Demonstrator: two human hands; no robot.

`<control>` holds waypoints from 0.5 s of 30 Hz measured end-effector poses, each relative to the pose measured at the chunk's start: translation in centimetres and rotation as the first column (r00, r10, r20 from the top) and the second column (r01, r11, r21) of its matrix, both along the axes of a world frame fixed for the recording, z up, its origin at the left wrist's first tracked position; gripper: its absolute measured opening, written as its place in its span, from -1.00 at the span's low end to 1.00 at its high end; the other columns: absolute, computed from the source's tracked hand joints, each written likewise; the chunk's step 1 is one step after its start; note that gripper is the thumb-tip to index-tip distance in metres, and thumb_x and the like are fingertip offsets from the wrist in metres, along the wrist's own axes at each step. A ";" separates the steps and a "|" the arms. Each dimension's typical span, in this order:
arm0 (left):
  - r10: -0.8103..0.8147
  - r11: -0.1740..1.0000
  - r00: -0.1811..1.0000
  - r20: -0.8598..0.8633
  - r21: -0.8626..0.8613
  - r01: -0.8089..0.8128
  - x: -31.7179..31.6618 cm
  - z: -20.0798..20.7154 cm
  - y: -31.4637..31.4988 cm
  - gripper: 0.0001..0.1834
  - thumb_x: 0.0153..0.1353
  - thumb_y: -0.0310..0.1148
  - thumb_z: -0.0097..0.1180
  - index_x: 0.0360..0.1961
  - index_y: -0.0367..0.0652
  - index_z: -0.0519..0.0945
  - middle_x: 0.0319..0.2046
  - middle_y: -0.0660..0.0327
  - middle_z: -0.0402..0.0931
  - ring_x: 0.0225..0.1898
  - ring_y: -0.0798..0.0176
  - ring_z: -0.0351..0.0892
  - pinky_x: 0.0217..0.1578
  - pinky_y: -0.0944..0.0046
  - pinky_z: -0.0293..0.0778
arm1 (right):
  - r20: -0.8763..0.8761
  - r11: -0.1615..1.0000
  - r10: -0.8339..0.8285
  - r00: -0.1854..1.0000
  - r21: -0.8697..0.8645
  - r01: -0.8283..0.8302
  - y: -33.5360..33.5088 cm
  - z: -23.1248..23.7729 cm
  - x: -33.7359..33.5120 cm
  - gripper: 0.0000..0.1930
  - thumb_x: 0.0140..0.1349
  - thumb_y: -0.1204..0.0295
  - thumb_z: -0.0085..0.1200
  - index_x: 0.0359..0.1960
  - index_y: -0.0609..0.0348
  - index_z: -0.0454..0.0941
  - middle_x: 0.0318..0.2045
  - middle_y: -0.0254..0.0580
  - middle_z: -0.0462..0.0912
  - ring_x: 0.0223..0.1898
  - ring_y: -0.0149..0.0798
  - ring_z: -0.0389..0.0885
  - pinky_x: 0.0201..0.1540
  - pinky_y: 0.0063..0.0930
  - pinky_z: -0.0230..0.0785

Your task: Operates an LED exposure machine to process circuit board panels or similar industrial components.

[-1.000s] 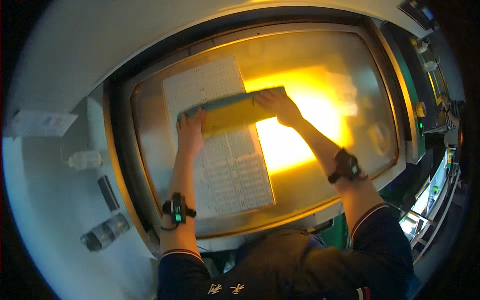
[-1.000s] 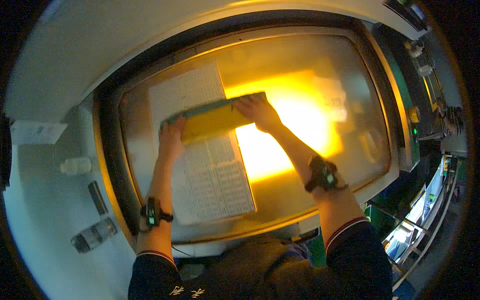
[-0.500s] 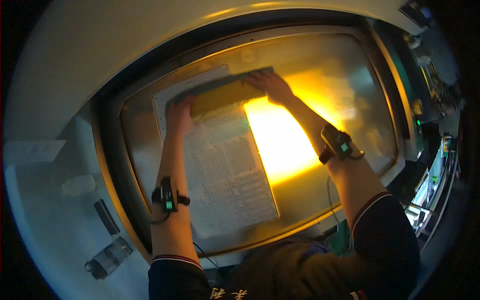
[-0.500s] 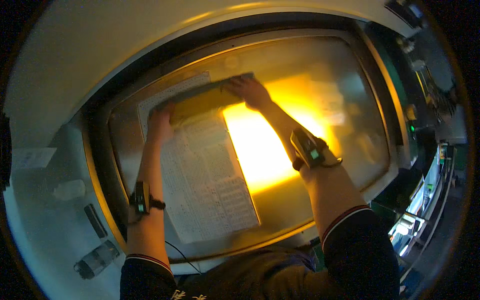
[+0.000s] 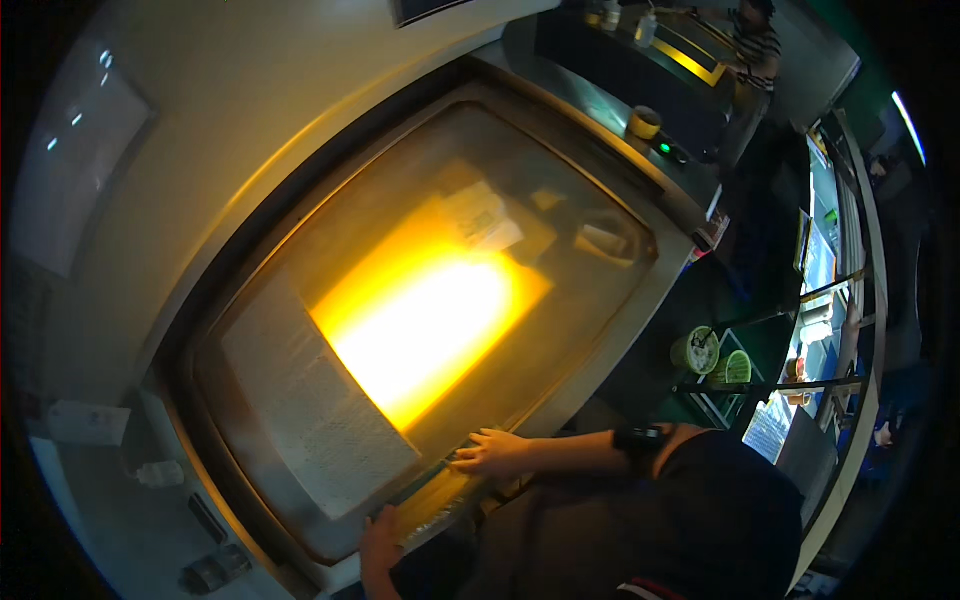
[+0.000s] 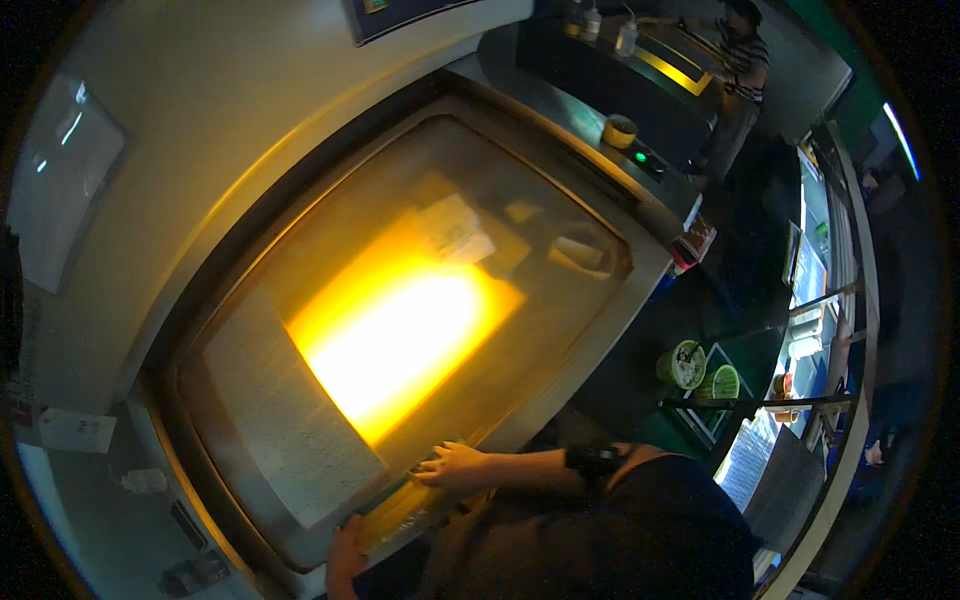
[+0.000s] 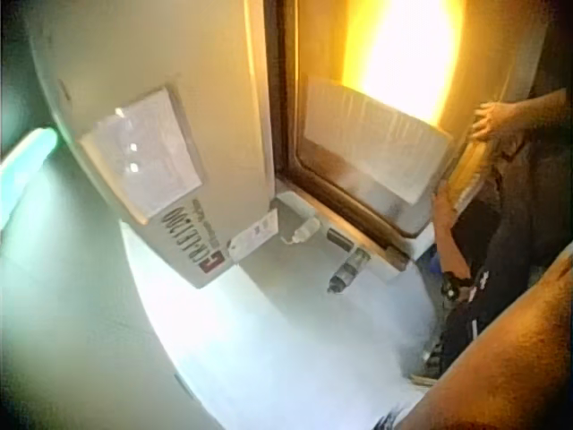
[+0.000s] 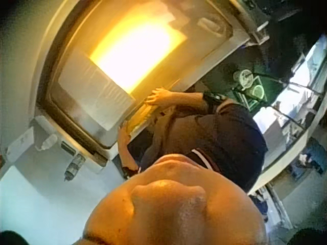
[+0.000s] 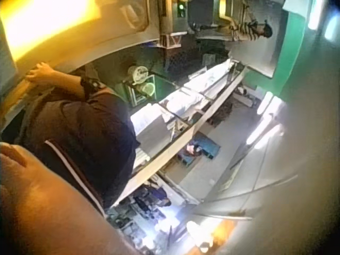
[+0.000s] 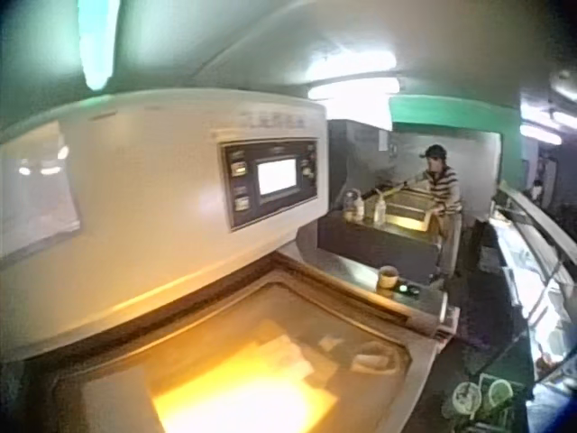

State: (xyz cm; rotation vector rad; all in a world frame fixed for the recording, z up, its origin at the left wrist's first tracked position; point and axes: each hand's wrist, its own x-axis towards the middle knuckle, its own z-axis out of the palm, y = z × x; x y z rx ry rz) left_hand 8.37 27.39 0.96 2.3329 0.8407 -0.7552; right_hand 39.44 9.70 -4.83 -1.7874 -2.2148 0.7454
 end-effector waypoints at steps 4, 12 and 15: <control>0.064 0.997 0.997 -0.048 -0.032 -0.066 6.5 0.4 -3.7 -0.27 0.02 -0.50 0.19 0.30 -0.06 0.32 0.17 0.02 0.43 0.20 -0.13 0.40 0.20 0.03 0.33 | -0.247 0.991 -0.065 0.967 0.098 0.092 -2.5 -6.2 8.9 -0.44 0.12 0.20 0.13 0.22 -0.20 0.38 -0.03 -0.18 0.60 -0.10 -0.04 0.61 -0.06 -0.14 0.46; 0.239 0.967 0.954 0.181 0.042 -0.250 17.3 -1.0 -9.9 -0.38 0.14 -0.44 0.01 0.30 -0.03 0.35 0.21 0.03 0.39 0.21 -0.01 0.41 0.19 0.11 0.34 | 0.151 0.036 -0.988 0.030 0.035 0.999 -16.9 8.9 50.7 -0.43 -0.06 0.21 0.26 0.00 0.25 0.50 -0.02 0.03 0.57 0.00 -0.09 0.56 -0.09 -0.26 0.49; 0.224 0.969 0.955 0.194 0.059 -0.239 16.9 -3.1 -9.6 -0.35 0.13 -0.44 -0.01 0.32 0.02 0.32 0.21 0.04 0.39 0.21 0.01 0.41 0.19 0.12 0.35 | 0.062 0.204 -0.978 0.199 0.481 0.853 -23.3 7.1 57.8 -0.17 -0.10 0.00 0.33 0.20 0.17 0.38 0.16 0.10 0.43 0.20 0.05 0.39 0.23 -0.12 0.24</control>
